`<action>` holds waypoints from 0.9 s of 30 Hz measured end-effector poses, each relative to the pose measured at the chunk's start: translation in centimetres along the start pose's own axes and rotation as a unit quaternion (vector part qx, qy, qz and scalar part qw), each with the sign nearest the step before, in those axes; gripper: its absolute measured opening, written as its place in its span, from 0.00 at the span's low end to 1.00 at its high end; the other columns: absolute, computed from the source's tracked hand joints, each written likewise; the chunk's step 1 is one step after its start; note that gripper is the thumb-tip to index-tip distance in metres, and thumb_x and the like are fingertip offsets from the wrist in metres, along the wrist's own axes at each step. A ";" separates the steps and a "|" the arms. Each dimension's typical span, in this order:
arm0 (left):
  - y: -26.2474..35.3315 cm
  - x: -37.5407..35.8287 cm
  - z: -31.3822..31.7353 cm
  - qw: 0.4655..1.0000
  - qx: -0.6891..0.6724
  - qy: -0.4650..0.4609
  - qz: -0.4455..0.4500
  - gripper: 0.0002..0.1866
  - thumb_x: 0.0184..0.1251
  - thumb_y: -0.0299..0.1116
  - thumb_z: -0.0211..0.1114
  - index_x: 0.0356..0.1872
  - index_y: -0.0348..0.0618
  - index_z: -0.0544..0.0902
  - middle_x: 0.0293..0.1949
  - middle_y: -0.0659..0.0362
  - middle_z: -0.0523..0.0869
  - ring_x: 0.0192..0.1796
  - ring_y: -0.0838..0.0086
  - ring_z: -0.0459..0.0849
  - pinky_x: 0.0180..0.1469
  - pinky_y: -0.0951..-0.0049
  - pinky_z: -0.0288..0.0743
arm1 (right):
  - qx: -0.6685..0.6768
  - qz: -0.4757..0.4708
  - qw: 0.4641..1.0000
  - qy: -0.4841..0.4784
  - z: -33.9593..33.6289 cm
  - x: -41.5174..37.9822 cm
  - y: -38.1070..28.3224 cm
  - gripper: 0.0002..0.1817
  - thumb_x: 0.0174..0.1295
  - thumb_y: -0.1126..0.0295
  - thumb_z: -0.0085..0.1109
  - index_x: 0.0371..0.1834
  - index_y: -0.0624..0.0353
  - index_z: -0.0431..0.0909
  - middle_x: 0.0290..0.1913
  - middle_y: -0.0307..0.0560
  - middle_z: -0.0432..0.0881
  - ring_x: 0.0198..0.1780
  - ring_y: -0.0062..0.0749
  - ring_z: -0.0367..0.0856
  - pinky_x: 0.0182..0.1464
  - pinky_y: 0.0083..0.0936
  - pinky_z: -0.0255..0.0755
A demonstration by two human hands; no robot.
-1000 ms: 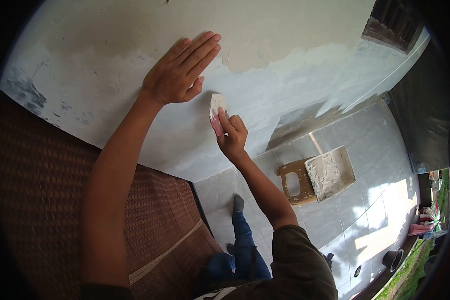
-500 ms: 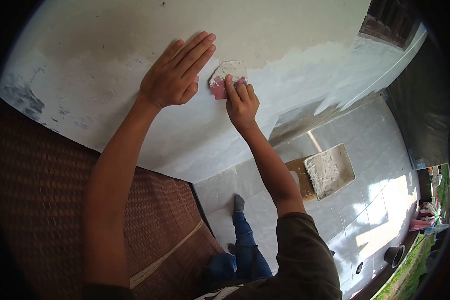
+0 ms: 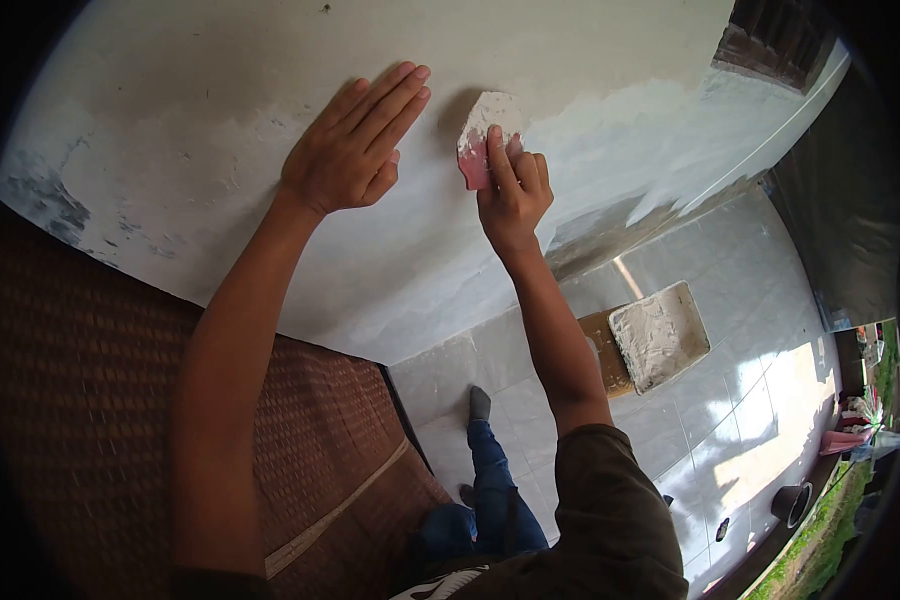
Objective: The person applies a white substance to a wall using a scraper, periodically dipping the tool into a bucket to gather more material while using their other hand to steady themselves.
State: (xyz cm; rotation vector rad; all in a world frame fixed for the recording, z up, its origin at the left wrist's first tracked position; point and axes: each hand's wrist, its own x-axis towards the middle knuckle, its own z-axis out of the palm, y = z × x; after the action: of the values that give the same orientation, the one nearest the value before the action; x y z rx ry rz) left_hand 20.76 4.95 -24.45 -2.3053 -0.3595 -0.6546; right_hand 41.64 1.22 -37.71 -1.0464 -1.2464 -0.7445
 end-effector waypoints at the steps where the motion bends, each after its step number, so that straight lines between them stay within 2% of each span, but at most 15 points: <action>1: 0.0 0.0 0.0 1.000 -0.001 -0.003 -0.002 0.34 0.60 0.30 0.48 0.72 0.33 0.70 0.77 0.53 0.69 0.80 0.65 0.64 0.81 0.56 0.49 | -0.027 -0.022 0.999 -0.010 0.6 0.6 0.8 0.32 0.43 0.83 0.69 0.58 0.55 0.85 0.38 0.46 0.82 0.29 0.34 0.71 0.26 0.25 0.69; 3: 0.0 0.0 -0.1 1.000 -0.001 -0.005 0.001 0.34 0.61 0.30 0.48 0.72 0.33 0.70 0.77 0.52 0.69 0.80 0.65 0.64 0.81 0.56 0.49 | -0.056 -0.044 0.997 -0.018 1.1 0.6 1.4 0.32 0.44 0.83 0.68 0.59 0.55 0.85 0.39 0.46 0.82 0.29 0.35 0.72 0.25 0.25 0.70; 6: -0.1 -0.1 0.1 1.000 -0.004 -0.007 0.002 0.34 0.61 0.30 0.48 0.72 0.32 0.70 0.77 0.52 0.68 0.80 0.65 0.64 0.81 0.56 0.50 | -0.088 -0.014 0.995 -0.052 1.7 -3.0 1.2 0.33 0.45 0.85 0.64 0.60 0.55 0.84 0.39 0.47 0.82 0.31 0.35 0.74 0.25 0.26 0.71; 10: -0.1 0.0 -0.1 1.000 -0.005 -0.005 0.004 0.34 0.61 0.30 0.49 0.71 0.32 0.71 0.77 0.51 0.69 0.80 0.65 0.64 0.81 0.56 0.50 | -0.032 0.054 0.989 -0.131 -0.4 -9.3 -2.4 0.33 0.44 0.83 0.65 0.60 0.54 0.84 0.43 0.50 0.84 0.32 0.38 0.77 0.28 0.29 0.76; 11: -0.1 0.0 -0.1 1.000 -0.004 -0.005 0.005 0.34 0.61 0.30 0.49 0.71 0.32 0.71 0.77 0.51 0.69 0.80 0.65 0.64 0.81 0.56 0.50 | 0.003 0.074 0.985 -0.157 -1.3 -10.5 -3.7 0.34 0.42 0.83 0.67 0.59 0.53 0.85 0.39 0.47 0.82 0.30 0.37 0.75 0.28 0.27 0.74; 13: -0.1 -0.1 0.0 1.000 -0.021 -0.011 -0.001 0.34 0.61 0.31 0.49 0.72 0.33 0.70 0.77 0.52 0.68 0.80 0.65 0.64 0.81 0.56 0.50 | 0.062 0.071 0.986 -0.137 -2.5 -10.2 -5.3 0.34 0.40 0.83 0.70 0.58 0.54 0.86 0.35 0.44 0.79 0.29 0.35 0.72 0.27 0.25 0.71; 15: 0.0 0.0 -0.2 1.000 -0.002 -0.015 -0.005 0.33 0.62 0.31 0.48 0.71 0.35 0.72 0.77 0.54 0.69 0.80 0.67 0.64 0.81 0.57 0.51 | 0.063 0.069 0.991 -0.094 -2.6 -7.2 -5.0 0.34 0.38 0.82 0.71 0.57 0.55 0.86 0.32 0.43 0.76 0.28 0.34 0.69 0.27 0.25 0.69; 17: 0.2 0.0 -0.2 1.000 0.015 -0.018 -0.009 0.32 0.63 0.31 0.48 0.71 0.37 0.73 0.77 0.56 0.69 0.80 0.68 0.64 0.81 0.59 0.52 | 0.032 0.048 0.998 -0.024 -1.5 -3.4 -3.3 0.33 0.41 0.82 0.72 0.58 0.56 0.86 0.35 0.44 0.78 0.29 0.35 0.69 0.27 0.26 0.69; 19: 0.1 0.0 -0.2 1.000 0.009 -0.015 -0.011 0.32 0.63 0.31 0.48 0.71 0.37 0.72 0.77 0.56 0.69 0.80 0.68 0.64 0.82 0.59 0.51 | -0.020 0.025 0.999 0.001 -0.4 -1.0 -1.1 0.32 0.43 0.83 0.70 0.58 0.55 0.86 0.36 0.43 0.79 0.29 0.35 0.69 0.26 0.27 0.68; 22: 0.0 0.0 -0.2 1.000 -0.002 -0.012 -0.002 0.34 0.61 0.31 0.50 0.72 0.33 0.70 0.77 0.52 0.67 0.80 0.65 0.63 0.81 0.56 0.50 | -0.059 -0.018 0.998 0.003 0.9 0.3 0.3 0.32 0.44 0.83 0.68 0.59 0.53 0.86 0.37 0.43 0.79 0.30 0.34 0.70 0.26 0.26 0.69; 24: -0.1 0.0 -0.1 1.000 -0.006 -0.010 -0.001 0.34 0.61 0.31 0.50 0.72 0.33 0.71 0.77 0.52 0.68 0.80 0.65 0.63 0.80 0.56 0.50 | -0.080 -0.029 0.995 -0.044 1.7 -1.1 0.5 0.32 0.46 0.84 0.65 0.60 0.52 0.85 0.37 0.43 0.79 0.31 0.34 0.72 0.25 0.26 0.70; 27: 0.0 -0.1 -0.1 1.000 -0.014 -0.007 -0.003 0.34 0.61 0.31 0.50 0.72 0.33 0.71 0.77 0.52 0.68 0.80 0.65 0.63 0.80 0.55 0.51 | -0.041 -0.001 0.994 -0.097 0.9 -5.8 -1.9 0.33 0.46 0.84 0.64 0.61 0.51 0.84 0.37 0.44 0.79 0.32 0.35 0.75 0.26 0.26 0.72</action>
State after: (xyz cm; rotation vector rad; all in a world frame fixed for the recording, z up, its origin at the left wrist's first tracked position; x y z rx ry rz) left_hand 20.68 4.88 -24.46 -2.3369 -0.3662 -0.6489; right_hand 38.41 0.86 -42.91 -1.2080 -1.3921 -0.7137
